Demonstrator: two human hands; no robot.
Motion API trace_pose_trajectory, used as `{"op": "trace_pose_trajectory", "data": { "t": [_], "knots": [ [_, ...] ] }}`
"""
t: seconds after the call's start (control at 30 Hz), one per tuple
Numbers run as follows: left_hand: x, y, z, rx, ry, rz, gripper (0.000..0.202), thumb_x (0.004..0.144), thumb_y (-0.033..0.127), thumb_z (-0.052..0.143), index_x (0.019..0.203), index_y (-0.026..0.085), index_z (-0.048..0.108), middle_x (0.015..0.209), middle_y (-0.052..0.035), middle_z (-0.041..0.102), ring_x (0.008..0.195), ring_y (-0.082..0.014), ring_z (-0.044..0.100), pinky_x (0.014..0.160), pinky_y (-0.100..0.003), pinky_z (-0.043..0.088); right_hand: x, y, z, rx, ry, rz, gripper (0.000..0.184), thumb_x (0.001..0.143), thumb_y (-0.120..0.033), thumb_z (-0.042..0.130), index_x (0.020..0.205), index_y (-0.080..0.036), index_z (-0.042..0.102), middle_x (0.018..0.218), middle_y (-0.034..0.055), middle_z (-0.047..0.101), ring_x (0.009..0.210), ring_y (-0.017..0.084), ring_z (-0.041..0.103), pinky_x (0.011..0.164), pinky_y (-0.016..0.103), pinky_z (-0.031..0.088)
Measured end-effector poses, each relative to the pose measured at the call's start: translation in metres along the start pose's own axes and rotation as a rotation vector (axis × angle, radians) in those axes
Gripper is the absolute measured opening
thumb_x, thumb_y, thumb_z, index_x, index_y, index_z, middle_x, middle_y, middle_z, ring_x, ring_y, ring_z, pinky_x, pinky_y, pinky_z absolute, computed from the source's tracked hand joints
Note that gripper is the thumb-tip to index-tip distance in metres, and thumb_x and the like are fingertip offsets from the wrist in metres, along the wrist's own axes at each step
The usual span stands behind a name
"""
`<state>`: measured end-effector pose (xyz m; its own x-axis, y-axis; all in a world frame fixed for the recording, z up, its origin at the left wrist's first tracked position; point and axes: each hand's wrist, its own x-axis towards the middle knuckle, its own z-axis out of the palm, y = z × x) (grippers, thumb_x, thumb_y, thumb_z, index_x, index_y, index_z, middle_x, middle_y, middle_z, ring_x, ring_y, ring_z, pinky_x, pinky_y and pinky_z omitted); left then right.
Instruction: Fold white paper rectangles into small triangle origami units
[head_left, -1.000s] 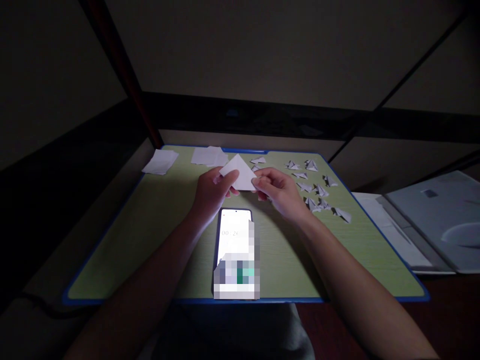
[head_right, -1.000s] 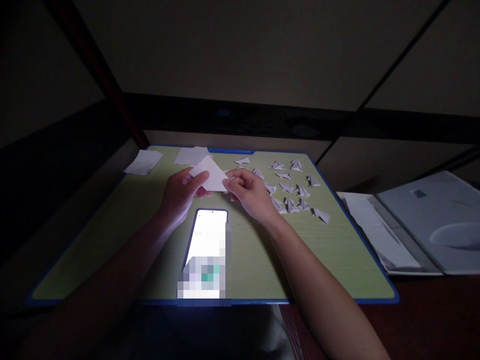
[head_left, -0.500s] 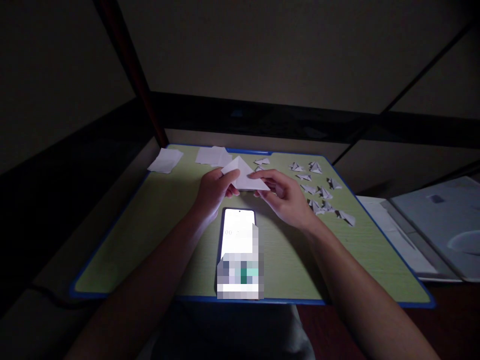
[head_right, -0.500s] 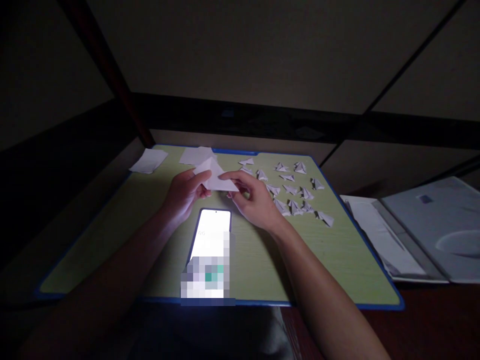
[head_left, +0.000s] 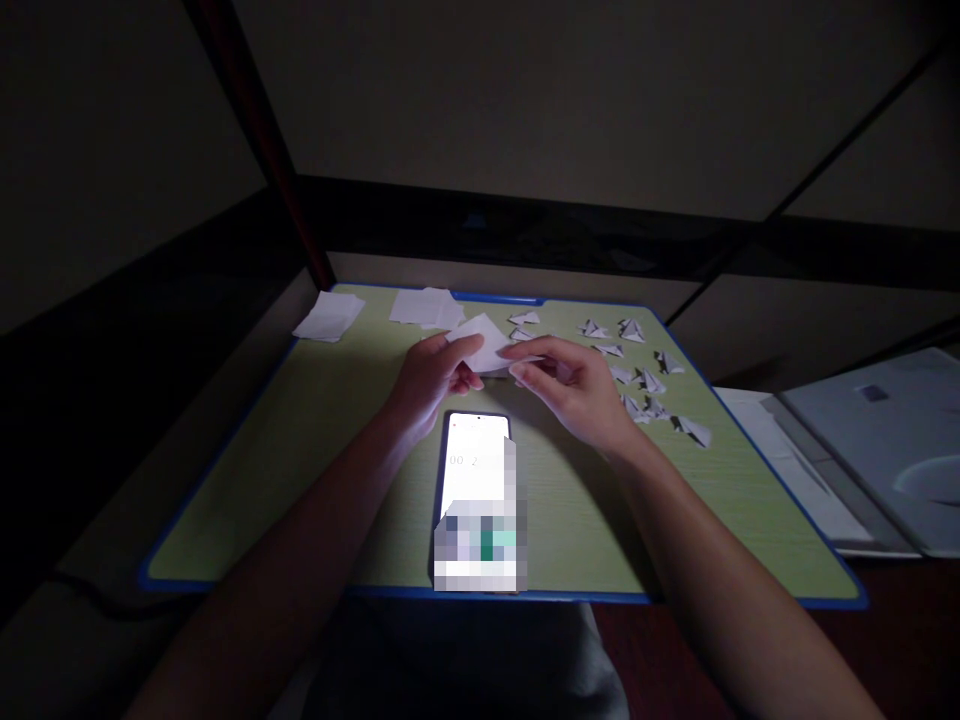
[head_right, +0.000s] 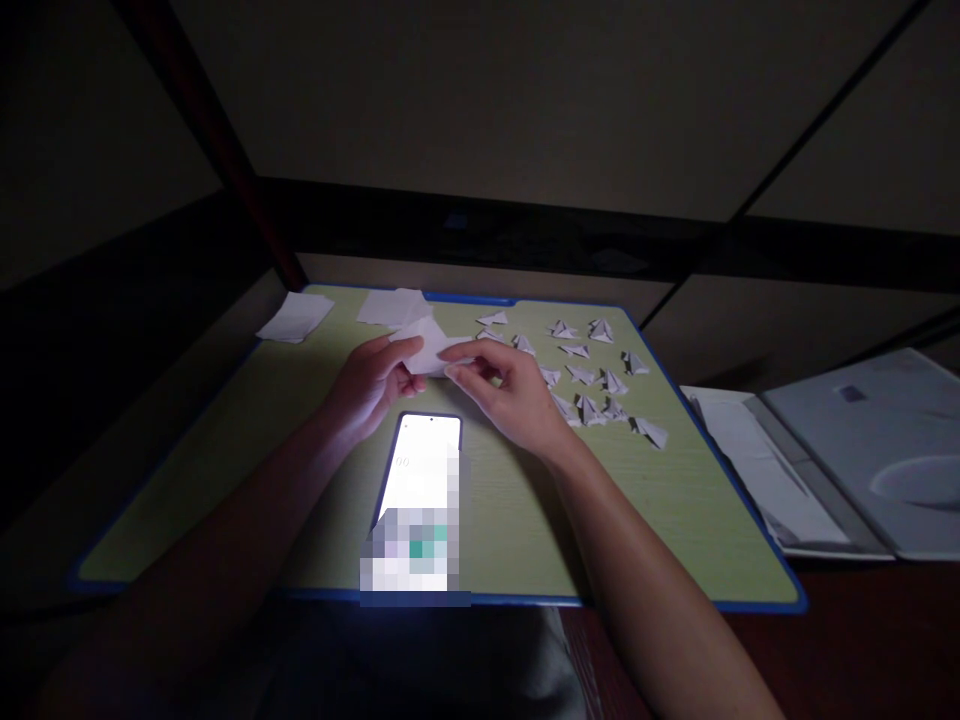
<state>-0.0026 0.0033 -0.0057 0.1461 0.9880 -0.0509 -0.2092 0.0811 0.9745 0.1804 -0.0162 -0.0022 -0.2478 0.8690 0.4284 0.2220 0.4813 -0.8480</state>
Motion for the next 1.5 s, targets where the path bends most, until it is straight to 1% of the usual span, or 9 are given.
{"op": "trace_pose_trajectory", "data": {
  "t": [0.13, 0.27, 0.5, 0.63, 0.77, 0.9, 1.07, 1.23, 1.5],
  "knots": [
    [-0.0002, -0.0006, 0.0013, 0.048, -0.005, -0.003, 0.023, 0.073, 0.036, 0.069, 0.073, 0.015, 0.061, 0.052, 0.0001, 0.059, 0.047, -0.0100, 0.052, 0.050, -0.025, 0.036, 0.0011, 0.0012, -0.0003, 0.019, 0.015, -0.001, 0.021, 0.085, -0.037, 0.073, 0.099, -0.020, 0.076, 0.093, 0.0049, 0.075, 0.071, 0.013, 0.062, 0.064, 0.030, 0.045],
    [0.0003, -0.0035, 0.0002, 0.115, -0.046, 0.022, 0.024, 0.073, 0.038, 0.069, 0.070, 0.015, 0.061, 0.054, -0.0013, 0.061, 0.048, -0.0109, 0.053, 0.052, -0.026, 0.038, 0.0017, 0.0025, -0.0003, 0.061, -0.008, 0.009, 0.025, 0.084, -0.039, 0.073, 0.101, -0.020, 0.075, 0.087, 0.0033, 0.073, 0.068, 0.012, 0.059, 0.061, 0.028, 0.044],
    [-0.0029, 0.0000, 0.0010, 0.176, -0.118, 0.056, 0.027, 0.076, 0.041, 0.066, 0.072, 0.014, 0.062, 0.058, -0.0029, 0.063, 0.050, -0.0112, 0.054, 0.053, -0.027, 0.038, 0.0038, 0.0028, -0.0004, 0.098, 0.013, 0.032, 0.025, 0.083, -0.044, 0.073, 0.086, -0.019, 0.072, 0.084, 0.0034, 0.072, 0.065, 0.012, 0.057, 0.059, 0.027, 0.042],
    [-0.0048, 0.0034, 0.0029, 0.168, -0.126, 0.034, 0.022, 0.074, 0.037, 0.062, 0.073, 0.015, 0.059, 0.064, -0.0057, 0.067, 0.051, -0.0117, 0.056, 0.052, -0.028, 0.039, 0.0045, 0.0029, -0.0009, 0.110, 0.035, 0.028, 0.026, 0.083, -0.044, 0.074, 0.084, -0.019, 0.071, 0.081, 0.0032, 0.071, 0.065, 0.013, 0.057, 0.061, 0.028, 0.043],
    [-0.0055, 0.0033, 0.0036, 0.197, -0.132, 0.041, 0.019, 0.072, 0.033, 0.064, 0.071, 0.015, 0.059, 0.071, -0.0088, 0.072, 0.052, -0.0116, 0.058, 0.054, -0.028, 0.041, 0.0048, 0.0029, -0.0012, 0.091, 0.057, 0.024, 0.028, 0.082, -0.046, 0.075, 0.081, -0.018, 0.070, 0.075, 0.0019, 0.068, 0.060, 0.011, 0.053, 0.057, 0.028, 0.039],
    [-0.0061, 0.0025, 0.0043, 0.214, -0.158, 0.056, 0.019, 0.074, 0.032, 0.064, 0.074, 0.013, 0.063, 0.074, -0.0088, 0.074, 0.053, -0.0117, 0.061, 0.054, -0.027, 0.041, 0.0048, 0.0035, -0.0007, 0.133, 0.047, 0.051, 0.028, 0.081, -0.047, 0.075, 0.083, -0.020, 0.069, 0.072, 0.0010, 0.069, 0.058, 0.011, 0.053, 0.056, 0.028, 0.040],
    [-0.0071, 0.0024, 0.0054, 0.221, -0.197, 0.071, 0.020, 0.073, 0.031, 0.065, 0.080, 0.012, 0.065, 0.080, -0.0093, 0.075, 0.054, -0.0113, 0.062, 0.054, -0.026, 0.042, 0.0048, 0.0044, 0.0004, 0.112, 0.060, 0.071, 0.032, 0.080, -0.052, 0.074, 0.083, -0.021, 0.067, 0.070, 0.0006, 0.069, 0.058, 0.012, 0.054, 0.054, 0.028, 0.038],
    [-0.0080, 0.0021, 0.0054, 0.240, -0.214, 0.084, 0.023, 0.073, 0.033, 0.066, 0.084, 0.013, 0.066, 0.082, -0.0090, 0.074, 0.055, -0.0121, 0.063, 0.054, -0.026, 0.044, 0.0049, 0.0057, 0.0011, 0.129, 0.085, 0.070, 0.034, 0.079, -0.054, 0.074, 0.081, -0.021, 0.065, 0.066, -0.0009, 0.064, 0.058, 0.012, 0.053, 0.053, 0.027, 0.038],
    [-0.0094, 0.0030, 0.0064, 0.205, -0.255, 0.078, 0.021, 0.073, 0.032, 0.065, 0.084, 0.014, 0.064, 0.082, -0.0080, 0.074, 0.056, -0.0121, 0.063, 0.054, -0.026, 0.043, 0.0062, 0.0026, 0.0024, 0.168, 0.120, 0.068, 0.037, 0.076, -0.055, 0.076, 0.077, -0.021, 0.063, 0.063, -0.0019, 0.059, 0.056, 0.011, 0.051, 0.052, 0.026, 0.039]
  ]
}}
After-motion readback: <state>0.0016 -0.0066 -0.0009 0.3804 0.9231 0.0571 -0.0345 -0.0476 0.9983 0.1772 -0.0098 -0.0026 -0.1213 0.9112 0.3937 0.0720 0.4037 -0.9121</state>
